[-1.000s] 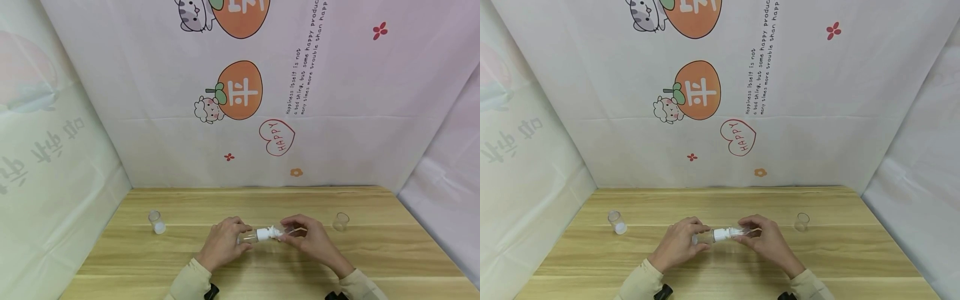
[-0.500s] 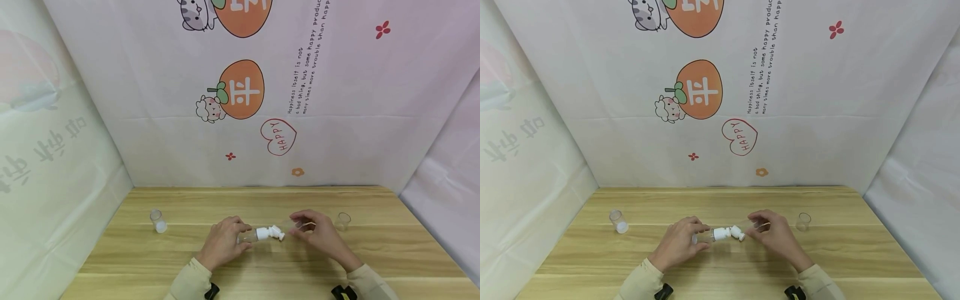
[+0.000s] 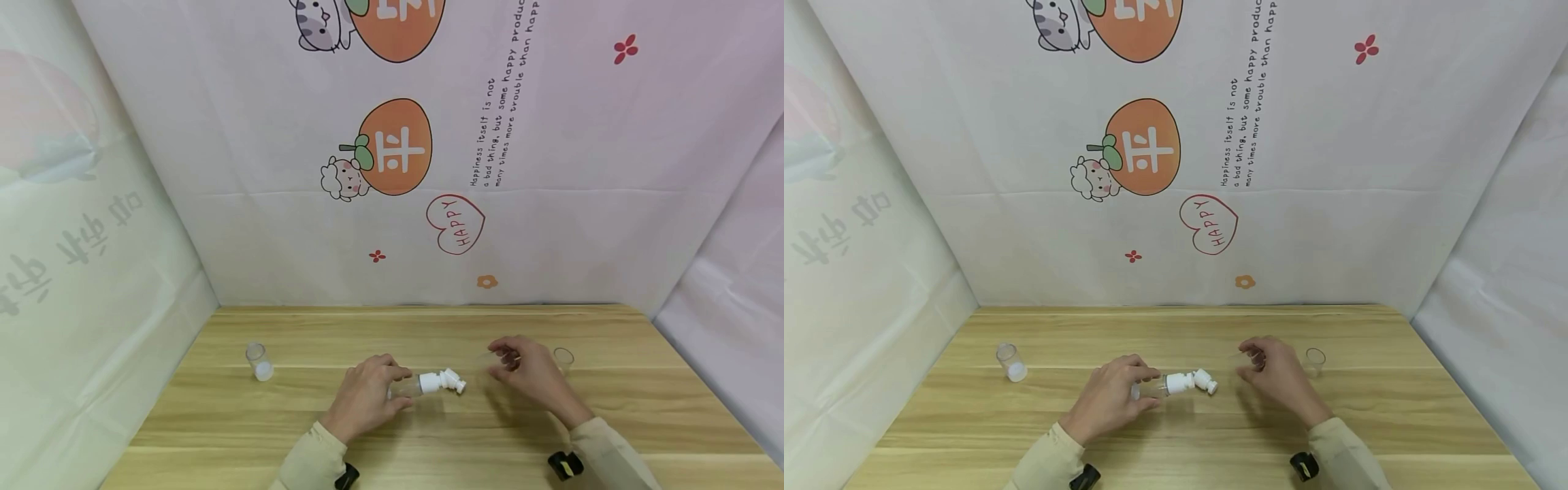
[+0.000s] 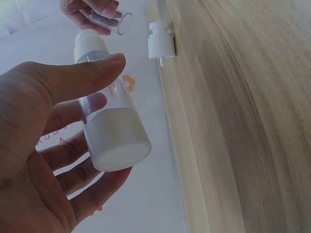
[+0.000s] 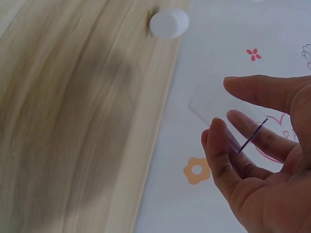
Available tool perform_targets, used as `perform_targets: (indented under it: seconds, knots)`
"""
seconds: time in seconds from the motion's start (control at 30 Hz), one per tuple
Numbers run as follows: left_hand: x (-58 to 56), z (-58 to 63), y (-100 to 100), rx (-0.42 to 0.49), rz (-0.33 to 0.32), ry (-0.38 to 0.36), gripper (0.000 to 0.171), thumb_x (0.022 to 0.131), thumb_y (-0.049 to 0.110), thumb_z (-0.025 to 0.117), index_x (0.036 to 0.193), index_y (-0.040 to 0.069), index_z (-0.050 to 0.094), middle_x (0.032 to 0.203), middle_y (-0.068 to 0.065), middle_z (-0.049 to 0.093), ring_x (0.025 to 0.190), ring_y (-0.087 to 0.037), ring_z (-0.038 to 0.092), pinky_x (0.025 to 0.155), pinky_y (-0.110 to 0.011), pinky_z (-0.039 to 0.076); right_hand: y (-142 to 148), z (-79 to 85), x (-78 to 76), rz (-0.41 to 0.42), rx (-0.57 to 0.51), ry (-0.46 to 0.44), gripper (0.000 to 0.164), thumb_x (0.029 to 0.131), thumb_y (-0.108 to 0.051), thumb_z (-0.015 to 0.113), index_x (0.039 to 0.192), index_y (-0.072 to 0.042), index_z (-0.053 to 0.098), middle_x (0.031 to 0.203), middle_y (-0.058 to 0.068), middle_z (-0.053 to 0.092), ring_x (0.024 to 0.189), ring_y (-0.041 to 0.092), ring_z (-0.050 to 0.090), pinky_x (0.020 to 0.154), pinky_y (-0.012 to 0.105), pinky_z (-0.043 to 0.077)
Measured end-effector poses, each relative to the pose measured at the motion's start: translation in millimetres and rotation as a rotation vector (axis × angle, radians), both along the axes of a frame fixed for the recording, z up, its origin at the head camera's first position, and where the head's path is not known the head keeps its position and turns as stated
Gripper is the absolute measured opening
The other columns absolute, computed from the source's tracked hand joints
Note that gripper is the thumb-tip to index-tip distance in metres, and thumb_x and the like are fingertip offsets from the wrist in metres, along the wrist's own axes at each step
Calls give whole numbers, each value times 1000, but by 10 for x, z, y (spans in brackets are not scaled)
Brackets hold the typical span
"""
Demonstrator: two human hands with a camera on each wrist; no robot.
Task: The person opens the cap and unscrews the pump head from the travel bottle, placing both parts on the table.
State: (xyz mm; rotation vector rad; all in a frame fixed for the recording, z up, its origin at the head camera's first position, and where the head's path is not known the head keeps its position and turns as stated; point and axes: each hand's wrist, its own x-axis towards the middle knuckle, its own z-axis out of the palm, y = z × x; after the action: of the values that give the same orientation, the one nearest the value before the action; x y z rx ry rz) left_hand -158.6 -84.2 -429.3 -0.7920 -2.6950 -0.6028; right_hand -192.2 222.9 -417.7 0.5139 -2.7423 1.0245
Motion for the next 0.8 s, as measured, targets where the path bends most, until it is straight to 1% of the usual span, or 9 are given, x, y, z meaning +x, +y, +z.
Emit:
perform_targets:
  seconds: [0.07,0.23,0.4,0.6,0.8]
  knots:
    - [0,-1,1,0,1,1,35,78,32,90,107,15,80,93,5,70,79,-7,61,60,-24,48,7,-18,-19,-11,28,-11,30,80,-4,84,106,1,71,93,9,67,81,22,66,69,30,55]
    - [-1,-9,0,5,2,-7,35,77,32,90,107,15,80,93,5,70,79,-7,61,60,-25,48,19,-82,-74,-24,83,-39,30,80,-5,84,107,0,71,93,11,66,81,22,65,70,37,56]
    - [-3,-14,-2,12,-3,-12,35,77,31,90,107,14,80,92,5,70,79,-7,61,60,-24,48,35,-132,-141,-35,119,-66,32,77,-2,82,107,1,71,95,13,66,84,25,65,73,44,56]
    - [-4,-13,0,15,-6,-4,36,77,31,90,107,14,80,92,3,70,79,-7,61,60,-24,48,49,-143,-208,-47,166,-89,32,75,-1,80,106,3,71,95,15,65,85,28,64,73,46,55]
    - [-7,-3,5,7,-9,-3,36,77,32,90,107,14,80,92,4,70,78,-7,61,60,-24,48,48,-127,-233,-68,198,-133,30,79,-5,80,106,3,71,97,16,65,88,31,62,73,48,54]
